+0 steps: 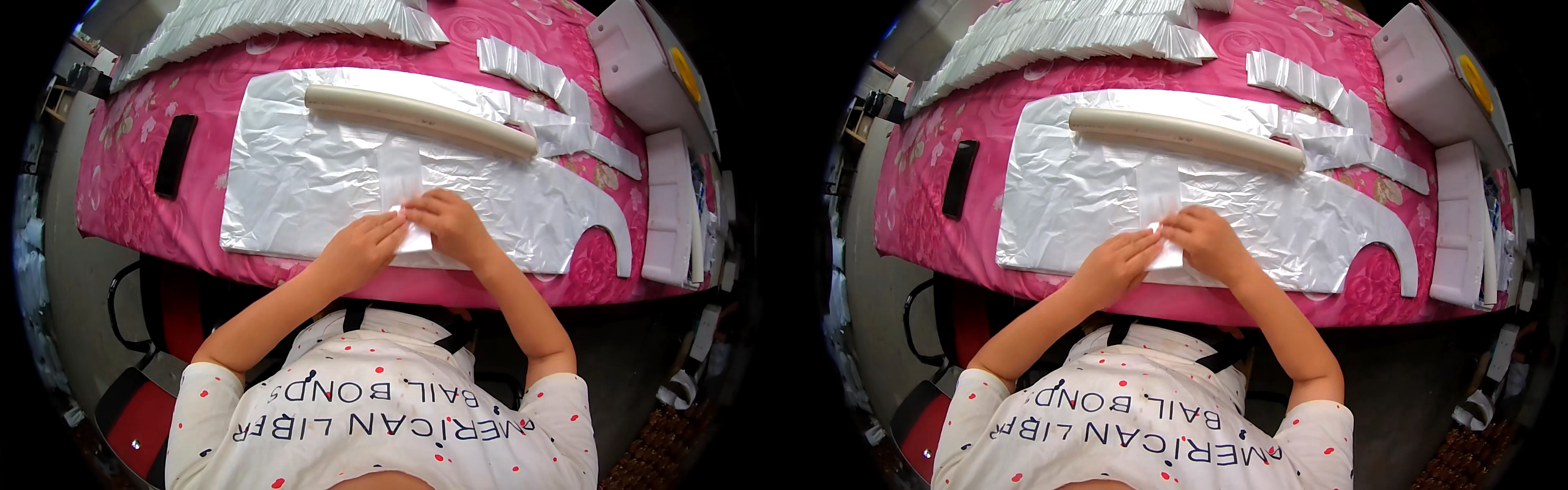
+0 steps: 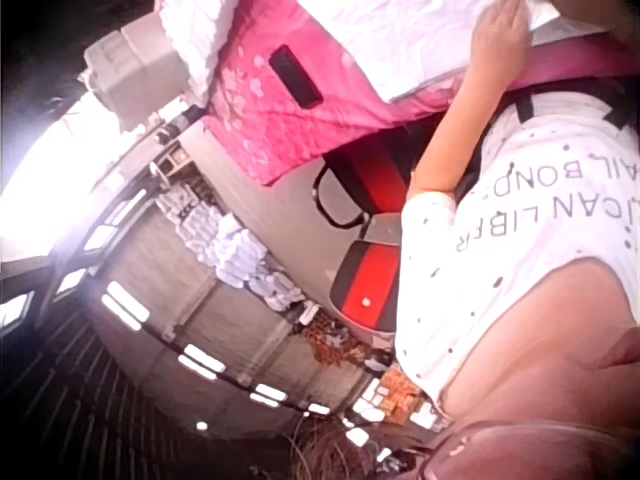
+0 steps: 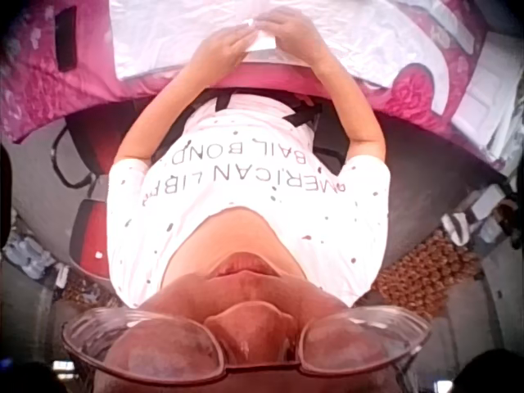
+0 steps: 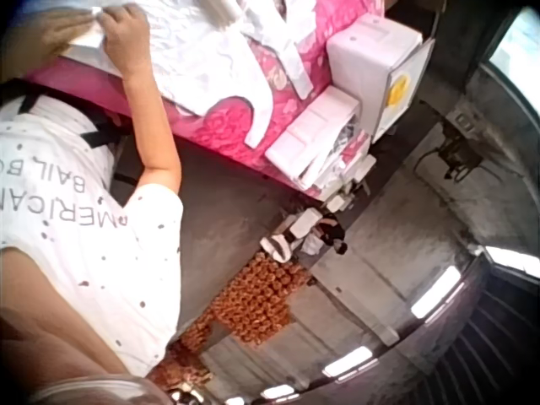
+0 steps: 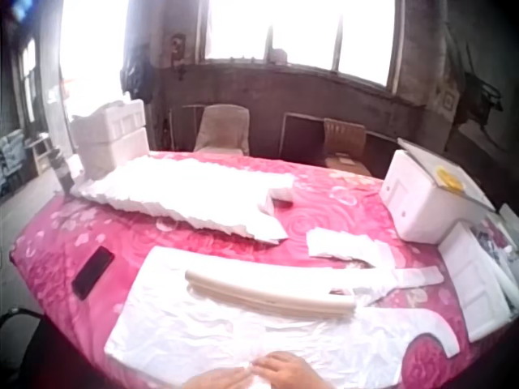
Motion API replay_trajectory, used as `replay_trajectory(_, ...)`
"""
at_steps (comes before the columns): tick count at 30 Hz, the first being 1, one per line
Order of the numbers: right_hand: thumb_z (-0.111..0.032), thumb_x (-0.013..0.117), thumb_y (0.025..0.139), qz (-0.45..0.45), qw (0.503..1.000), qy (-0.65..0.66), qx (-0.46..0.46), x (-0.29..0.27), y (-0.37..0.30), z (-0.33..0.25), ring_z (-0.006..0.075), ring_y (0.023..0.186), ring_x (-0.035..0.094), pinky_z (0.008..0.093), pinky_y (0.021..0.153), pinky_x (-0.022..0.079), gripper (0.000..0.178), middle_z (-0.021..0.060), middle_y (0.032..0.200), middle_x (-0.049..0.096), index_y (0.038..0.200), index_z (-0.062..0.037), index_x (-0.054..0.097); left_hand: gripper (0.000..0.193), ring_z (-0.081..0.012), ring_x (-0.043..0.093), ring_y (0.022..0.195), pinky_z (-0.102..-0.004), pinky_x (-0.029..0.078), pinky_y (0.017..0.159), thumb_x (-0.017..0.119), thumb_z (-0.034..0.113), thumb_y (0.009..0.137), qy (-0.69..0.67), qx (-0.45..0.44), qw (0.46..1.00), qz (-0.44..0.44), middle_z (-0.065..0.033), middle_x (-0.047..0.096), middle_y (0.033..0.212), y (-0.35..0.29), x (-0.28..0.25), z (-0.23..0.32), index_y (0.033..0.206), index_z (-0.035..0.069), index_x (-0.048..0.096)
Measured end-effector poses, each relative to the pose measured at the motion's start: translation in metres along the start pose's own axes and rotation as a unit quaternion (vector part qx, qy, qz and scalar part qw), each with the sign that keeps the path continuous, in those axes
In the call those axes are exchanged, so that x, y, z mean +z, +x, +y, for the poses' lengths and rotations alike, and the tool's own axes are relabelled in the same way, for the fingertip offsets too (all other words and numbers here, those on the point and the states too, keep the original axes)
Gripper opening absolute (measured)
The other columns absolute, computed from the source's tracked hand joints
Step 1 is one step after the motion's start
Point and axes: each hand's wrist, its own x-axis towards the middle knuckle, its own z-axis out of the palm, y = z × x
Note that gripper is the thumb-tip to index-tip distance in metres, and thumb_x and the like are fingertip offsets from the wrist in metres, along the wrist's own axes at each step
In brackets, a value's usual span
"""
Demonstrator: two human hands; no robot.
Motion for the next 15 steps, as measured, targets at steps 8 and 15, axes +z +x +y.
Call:
replay_trajectory(8, 0.003, 0.064, 0.064, 0.014, 0.997, 0.043, 0.057, 0.001, -0.013, -0.018, 0.0233, 0.084, 0.058, 0.0328, 0.073, 0.049, 0.032, 0.0038, 0.094, 0.065, 0.094, -0.0094, 0.066, 0.039, -0.0261, 0.058, 0.098, -0.0359, 0.046, 0.081, 0.057, 0.002, 0.069, -0.004, -0.048, 0.998, 0.027, -0.0134, 0.060, 0.107, -0.011, 0.002, -0.002, 0.108, 0.001, 0.057)
replay_trajectory(15, -0.023, 0.059, 0.082, -0.036, 0.911, 0.156, 0.380, -0.008, 0.012, -0.015, 0.0253, 0.062, 0.058, 0.0334, 0.060, 0.044, 0.022, 0.0102, 0.067, 0.063, 0.083, -0.0030, 0.068, 0.047, -0.0263, 0.062, 0.069, -0.0317, 0.048, 0.063, 0.060, 0.008, 0.079, -0.194, -0.327, 0.924, 0.026, -0.0124, 0.065, 0.076, 0.011, 0.001, -0.009, 0.124, 0.003, 0.048)
